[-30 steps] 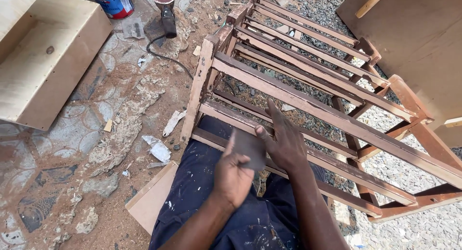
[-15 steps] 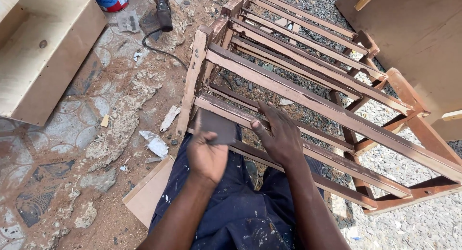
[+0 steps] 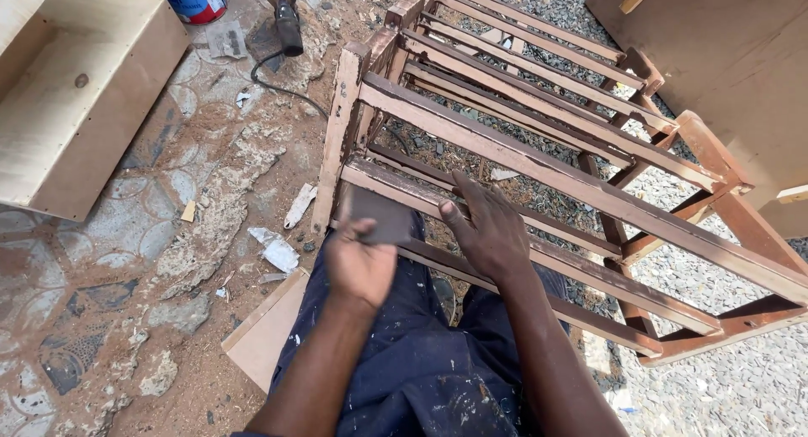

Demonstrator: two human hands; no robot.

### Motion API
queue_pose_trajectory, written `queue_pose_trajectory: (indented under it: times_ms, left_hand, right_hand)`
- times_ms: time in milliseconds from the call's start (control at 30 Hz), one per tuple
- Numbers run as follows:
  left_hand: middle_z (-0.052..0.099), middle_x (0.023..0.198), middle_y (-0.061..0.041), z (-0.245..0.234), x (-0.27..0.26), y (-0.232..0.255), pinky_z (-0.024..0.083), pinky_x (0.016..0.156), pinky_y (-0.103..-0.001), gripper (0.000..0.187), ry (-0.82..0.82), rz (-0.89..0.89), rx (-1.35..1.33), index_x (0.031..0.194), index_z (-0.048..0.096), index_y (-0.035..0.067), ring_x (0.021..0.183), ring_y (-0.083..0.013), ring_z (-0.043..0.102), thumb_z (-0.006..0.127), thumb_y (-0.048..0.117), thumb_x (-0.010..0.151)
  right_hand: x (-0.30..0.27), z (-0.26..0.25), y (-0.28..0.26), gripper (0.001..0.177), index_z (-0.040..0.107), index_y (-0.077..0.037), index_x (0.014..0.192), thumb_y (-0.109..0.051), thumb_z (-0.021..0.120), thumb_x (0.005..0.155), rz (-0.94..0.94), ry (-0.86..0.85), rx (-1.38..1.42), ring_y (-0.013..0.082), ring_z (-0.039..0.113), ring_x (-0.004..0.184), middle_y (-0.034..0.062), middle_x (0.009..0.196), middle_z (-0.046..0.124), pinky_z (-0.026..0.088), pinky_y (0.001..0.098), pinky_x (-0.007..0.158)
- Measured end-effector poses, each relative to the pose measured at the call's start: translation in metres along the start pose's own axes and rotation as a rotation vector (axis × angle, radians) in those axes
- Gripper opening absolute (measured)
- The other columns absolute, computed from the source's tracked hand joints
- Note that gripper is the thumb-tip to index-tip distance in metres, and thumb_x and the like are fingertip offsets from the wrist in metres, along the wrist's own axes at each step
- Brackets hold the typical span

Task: Sanding the surfaces of a wooden furniture frame using a piece of sandpaper to smooth it.

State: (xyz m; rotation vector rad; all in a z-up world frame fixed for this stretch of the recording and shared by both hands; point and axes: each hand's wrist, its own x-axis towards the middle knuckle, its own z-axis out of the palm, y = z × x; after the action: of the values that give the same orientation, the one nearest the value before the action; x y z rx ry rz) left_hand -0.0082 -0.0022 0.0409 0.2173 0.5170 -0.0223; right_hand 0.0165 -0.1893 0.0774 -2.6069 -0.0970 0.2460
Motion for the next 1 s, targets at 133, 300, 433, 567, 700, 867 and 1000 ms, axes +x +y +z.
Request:
queue_pose_trajectory:
  times_ms: [133, 300, 433, 567, 700, 867, 1000]
  left_hand:
    - [0.058, 0.145, -0.013, 0.021, -0.036, -0.017, 0.039, 0.12, -0.052, 0.077, 0.059, -0.063, 0.027, 0.143, 0.052, 0.015, 0.134, -0.0297, 0.054, 0.044, -0.012, 0.071]
    - [0.062, 0.141, -0.015, -0.014, 0.017, 0.016, 0.042, 0.117, -0.053, 0.068, 0.038, 0.008, 0.023, 0.138, 0.059, 0.021, 0.132, -0.0299, 0.057, 0.051, -0.006, 0.076]
    - [0.053, 0.153, -0.011, 0.014, -0.043, -0.033, 0.039, 0.118, -0.047, 0.079, 0.049, -0.23, 0.185, 0.154, 0.045, 0.023, 0.137, -0.0248, 0.052, 0.049, -0.005, 0.08]
    - [0.05, 0.144, -0.031, -0.015, -0.032, -0.046, 0.046, 0.108, -0.057, 0.081, -0.101, -0.372, 0.395, 0.157, 0.03, 0.001, 0.133, -0.0394, 0.051, 0.054, -0.005, 0.079]
    - [0.065, 0.125, -0.03, -0.024, -0.012, -0.034, 0.057, 0.096, -0.048, 0.065, 0.011, -0.295, 0.479, 0.141, 0.057, -0.005, 0.112, -0.0351, 0.066, 0.055, -0.004, 0.076]
    - [0.063, 0.124, -0.033, -0.044, 0.009, -0.024, 0.056, 0.097, -0.05, 0.061, 0.038, -0.255, 0.428, 0.141, 0.055, -0.007, 0.11, -0.0377, 0.066, 0.054, -0.004, 0.08]
    - [0.063, 0.127, -0.035, -0.051, 0.017, -0.037, 0.055, 0.098, -0.052, 0.058, 0.011, -0.311, 0.427, 0.141, 0.052, -0.008, 0.112, -0.0389, 0.066, 0.055, -0.003, 0.083]
  right_hand:
    - [0.001, 0.001, 0.0, 0.09, 0.038, -0.017, 0.159, -0.079, 0.025, 0.096, 0.032, -0.005, -0.051, 0.0352, 0.044, 0.146, 0.0162, 0.14, 0.062, 0.025, 0.0514, 0.126]
    - [-0.002, -0.002, -0.002, 0.089, 0.042, -0.015, 0.157, -0.077, 0.028, 0.095, -0.005, -0.007, -0.031, 0.0368, 0.042, 0.147, 0.0199, 0.144, 0.059, 0.023, 0.0506, 0.126]
    - [0.006, 0.004, 0.0, 0.087, 0.04, -0.016, 0.159, -0.075, 0.031, 0.096, 0.042, -0.008, -0.075, 0.0369, 0.044, 0.145, 0.0189, 0.143, 0.06, 0.028, 0.0547, 0.124]
    - [-0.01, 0.003, 0.011, 0.078, 0.043, -0.02, 0.157, -0.068, 0.036, 0.097, -0.016, 0.011, 0.102, 0.0382, 0.045, 0.143, 0.0139, 0.141, 0.062, 0.027, 0.0568, 0.123]
    - [-0.019, 0.004, 0.013, 0.046, 0.062, -0.011, 0.142, -0.03, 0.055, 0.101, -0.347, 0.24, 0.514, 0.0375, 0.05, 0.141, 0.0132, 0.133, 0.069, 0.016, 0.0577, 0.126]
    - [-0.073, 0.037, -0.006, 0.073, 0.061, -0.006, 0.141, 0.003, 0.046, 0.071, -0.431, 0.236, 0.414, 0.0467, 0.048, 0.139, 0.0205, 0.138, 0.064, 0.025, 0.0631, 0.12]
    - [-0.075, 0.066, 0.002, 0.076, 0.055, -0.006, 0.148, 0.003, 0.051, 0.074, -0.233, 0.152, 0.265, 0.0447, 0.045, 0.14, 0.0222, 0.145, 0.058, 0.03, 0.0564, 0.121]
